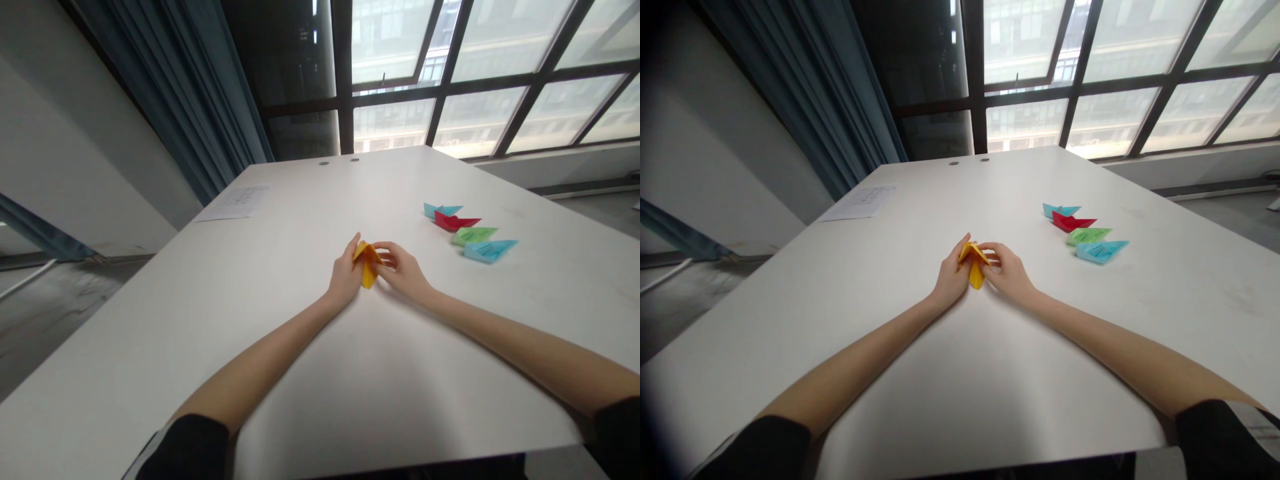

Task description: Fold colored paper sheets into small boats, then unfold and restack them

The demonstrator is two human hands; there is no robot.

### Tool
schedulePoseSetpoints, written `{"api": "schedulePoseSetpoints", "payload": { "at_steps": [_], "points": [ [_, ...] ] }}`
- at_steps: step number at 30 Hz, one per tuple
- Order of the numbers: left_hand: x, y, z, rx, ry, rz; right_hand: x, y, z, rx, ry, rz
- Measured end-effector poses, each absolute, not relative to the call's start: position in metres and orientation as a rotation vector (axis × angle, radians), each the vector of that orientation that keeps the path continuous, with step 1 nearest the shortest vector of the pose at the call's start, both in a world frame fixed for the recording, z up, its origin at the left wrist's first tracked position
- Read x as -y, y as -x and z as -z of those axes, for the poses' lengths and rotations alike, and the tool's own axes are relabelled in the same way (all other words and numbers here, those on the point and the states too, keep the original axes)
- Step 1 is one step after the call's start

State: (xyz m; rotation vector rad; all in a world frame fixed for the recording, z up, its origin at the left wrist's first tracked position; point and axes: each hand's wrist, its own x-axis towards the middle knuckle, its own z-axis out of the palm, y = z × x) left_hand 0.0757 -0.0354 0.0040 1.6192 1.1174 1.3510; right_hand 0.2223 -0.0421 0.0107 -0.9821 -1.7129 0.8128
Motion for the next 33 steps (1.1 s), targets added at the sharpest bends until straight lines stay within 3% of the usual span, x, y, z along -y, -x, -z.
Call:
{"api": "schedulePoseSetpoints", "payload": {
  "at_steps": [11,20,33],
  "points": [
    [0.04,-0.079,-0.011,-1.015,-1.511,-1.24,0.032,-0.228,-0.006,1.515,1.016,-0.883],
    [0.039,-0.078,-0.009,-1.055,-1.535,-1.247,0.018,-0.233,0.003,1.212,0.98,-1.217],
    [0.034,-0.079,-0.01,-0.99,-1.135,-1.25,0.029,-0.232,-0.004,1.322,0.85,-1.025]
  ]
}}
